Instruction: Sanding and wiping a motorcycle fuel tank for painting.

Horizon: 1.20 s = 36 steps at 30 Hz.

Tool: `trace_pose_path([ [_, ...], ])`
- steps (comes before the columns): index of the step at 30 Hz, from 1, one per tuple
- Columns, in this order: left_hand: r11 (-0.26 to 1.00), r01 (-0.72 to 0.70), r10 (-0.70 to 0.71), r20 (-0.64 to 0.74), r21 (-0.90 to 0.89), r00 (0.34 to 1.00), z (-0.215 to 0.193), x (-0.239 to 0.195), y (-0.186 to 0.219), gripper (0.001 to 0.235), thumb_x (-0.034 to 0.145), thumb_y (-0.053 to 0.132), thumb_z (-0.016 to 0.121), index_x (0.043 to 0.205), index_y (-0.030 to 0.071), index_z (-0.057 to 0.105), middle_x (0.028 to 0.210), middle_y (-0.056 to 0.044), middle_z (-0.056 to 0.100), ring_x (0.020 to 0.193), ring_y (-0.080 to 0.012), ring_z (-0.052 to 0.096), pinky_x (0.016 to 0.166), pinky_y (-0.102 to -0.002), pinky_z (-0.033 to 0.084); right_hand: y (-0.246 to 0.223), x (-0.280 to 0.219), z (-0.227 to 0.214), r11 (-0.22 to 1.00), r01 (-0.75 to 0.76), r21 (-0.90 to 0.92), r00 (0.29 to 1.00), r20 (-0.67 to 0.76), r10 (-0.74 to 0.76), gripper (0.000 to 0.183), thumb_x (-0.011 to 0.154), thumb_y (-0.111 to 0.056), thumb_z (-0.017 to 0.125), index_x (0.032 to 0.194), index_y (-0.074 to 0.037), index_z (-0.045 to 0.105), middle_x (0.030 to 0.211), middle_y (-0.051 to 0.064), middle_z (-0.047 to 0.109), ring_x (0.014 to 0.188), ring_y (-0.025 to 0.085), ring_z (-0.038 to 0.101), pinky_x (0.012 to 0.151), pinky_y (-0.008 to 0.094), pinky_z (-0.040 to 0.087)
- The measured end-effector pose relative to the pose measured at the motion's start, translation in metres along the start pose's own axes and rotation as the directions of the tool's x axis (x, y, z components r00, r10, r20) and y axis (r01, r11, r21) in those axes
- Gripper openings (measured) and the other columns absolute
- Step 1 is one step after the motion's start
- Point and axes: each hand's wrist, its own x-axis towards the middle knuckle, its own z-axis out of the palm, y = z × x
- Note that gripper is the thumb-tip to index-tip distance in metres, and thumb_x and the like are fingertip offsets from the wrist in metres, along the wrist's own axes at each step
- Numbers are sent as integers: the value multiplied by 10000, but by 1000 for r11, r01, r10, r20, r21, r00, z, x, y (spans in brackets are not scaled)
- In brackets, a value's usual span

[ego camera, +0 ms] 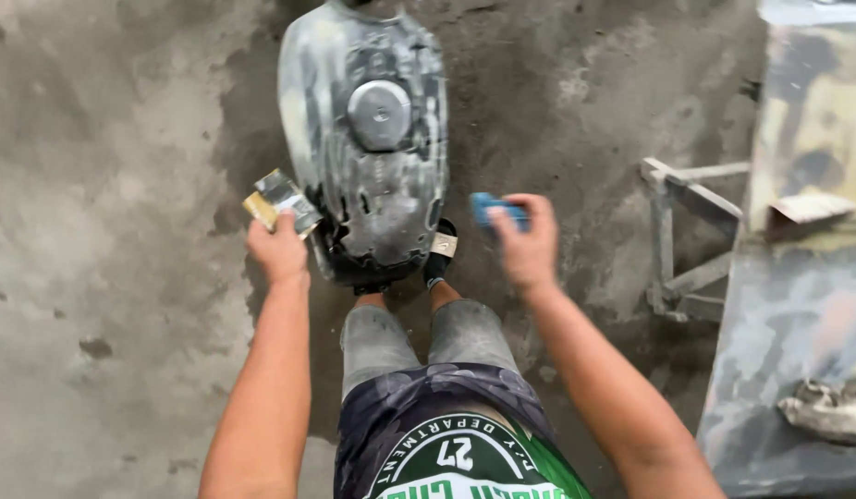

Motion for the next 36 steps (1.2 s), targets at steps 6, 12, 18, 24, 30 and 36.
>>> trace_pose_path([
  [6, 1000, 18, -17, 40, -14, 999, -11, -10, 4, 106, 963, 87, 719, 978, -14, 691, 868, -53, 709, 770, -122, 617, 704, -329, 518, -39, -39, 168, 729, 662, -171, 692, 512, -508, 463, 910, -202, 722, 1352, -123, 611, 1308, 120, 647, 1236, 328, 602, 1111, 463, 435],
  [12, 996, -79, 76, 64, 41, 995, -30, 1, 19, 124, 972, 72, 640, 1068, -2, 667, 915, -90, 719, 817, -201, 683, 775, -353, 544, -52, 16, 239, 417, 880, -226, 449, 678, -582, 525, 944, -231, 655, 1451, -124, 570, 1410, 159, 607, 1322, 350, 559, 1201, 519, 312],
  [18, 905, -380, 345, 192, 194, 919, -47, 21, 43, 339, 951, 31, 611, 1282, -13, 667, 1055, -146, 683, 950, -359, 650, 852, -412, 514, -118, 169, 312, 398, 798, -453, 582, 751, -312, 472, 1001, -407, 652, 1349, -91, 605, 1366, 191, 552, 1304, 347, 475, 1146, 566, 249],
  [24, 996, 51, -63, 168, 76, 984, -41, 46, -2, 164, 994, 71, 634, 1134, -3, 674, 962, -134, 676, 844, -241, 659, 785, -354, 535, -119, 134, 318, 381, 790, -480, 610, 676, -413, 263, 1005, -224, 638, 1220, -73, 642, 1181, 207, 608, 1121, 356, 579, 1032, 490, 446],
  [30, 994, 109, -108, 140, 5, 984, -47, 78, 1, 194, 980, 85, 627, 1134, -18, 684, 911, -115, 744, 822, -159, 668, 792, -337, 552, -92, 24, 259, 329, 943, -56, 200, 883, -424, 349, 860, -210, 587, 1169, -52, 629, 1242, 145, 639, 1246, 333, 621, 1149, 501, 391],
  [36, 999, 45, -49, 156, 28, 987, -50, 77, 11, 237, 980, 75, 628, 1193, -14, 682, 948, -81, 744, 858, -109, 678, 800, -312, 543, -159, 161, 302, 368, 835, -409, 457, 888, -48, 306, 926, -245, 652, 1226, -202, 696, 1245, 131, 618, 1247, 312, 575, 1194, 521, 334],
])
